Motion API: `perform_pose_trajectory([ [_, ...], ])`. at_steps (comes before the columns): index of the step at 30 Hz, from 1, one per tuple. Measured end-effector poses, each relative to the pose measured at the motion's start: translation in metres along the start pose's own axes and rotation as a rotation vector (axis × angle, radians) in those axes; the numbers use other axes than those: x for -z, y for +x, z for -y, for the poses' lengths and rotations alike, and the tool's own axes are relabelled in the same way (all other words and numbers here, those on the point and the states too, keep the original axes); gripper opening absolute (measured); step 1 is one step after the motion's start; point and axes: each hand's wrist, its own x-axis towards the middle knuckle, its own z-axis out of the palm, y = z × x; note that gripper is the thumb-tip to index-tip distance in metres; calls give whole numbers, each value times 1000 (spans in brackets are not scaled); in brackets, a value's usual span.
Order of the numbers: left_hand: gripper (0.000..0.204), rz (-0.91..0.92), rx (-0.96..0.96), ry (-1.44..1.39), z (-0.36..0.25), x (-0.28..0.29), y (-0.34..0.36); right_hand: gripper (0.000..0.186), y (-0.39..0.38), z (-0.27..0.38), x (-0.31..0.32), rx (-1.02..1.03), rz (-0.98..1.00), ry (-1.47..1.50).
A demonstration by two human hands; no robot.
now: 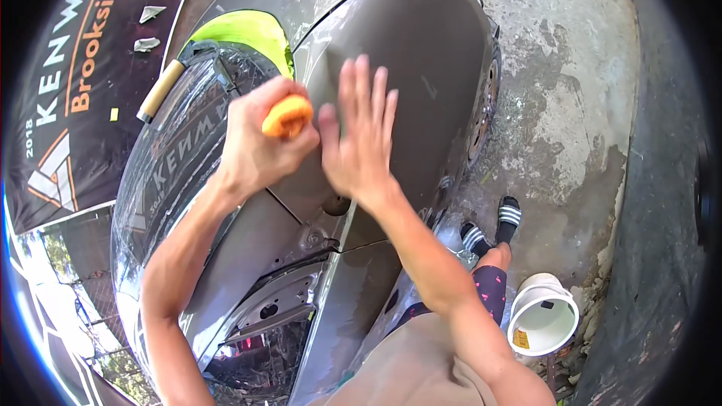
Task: Sanding a car body panel using a sanding block and water for surface preparation.
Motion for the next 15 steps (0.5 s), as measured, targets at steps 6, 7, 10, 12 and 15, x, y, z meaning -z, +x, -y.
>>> perform_pose_trajectory([
  [6,19,-1,-118,-82,25,-10,45,67,-66,-9,-6,112,96,82],
  [7,21,18,-145,-73,32,-11,54,65,-26,-24,-3,88,46,76],
  [10,24,-109,-285,14,53,-24,99,63,24,-37,13,-34,-54,150],
  [12,21,-261,-282,-26,92,-20,126,64,-47,-19,-7,95,30,216],
  [15,21,-321,-135,-317,105,-41,154,63,-38,-79,5,65,5,15],
])
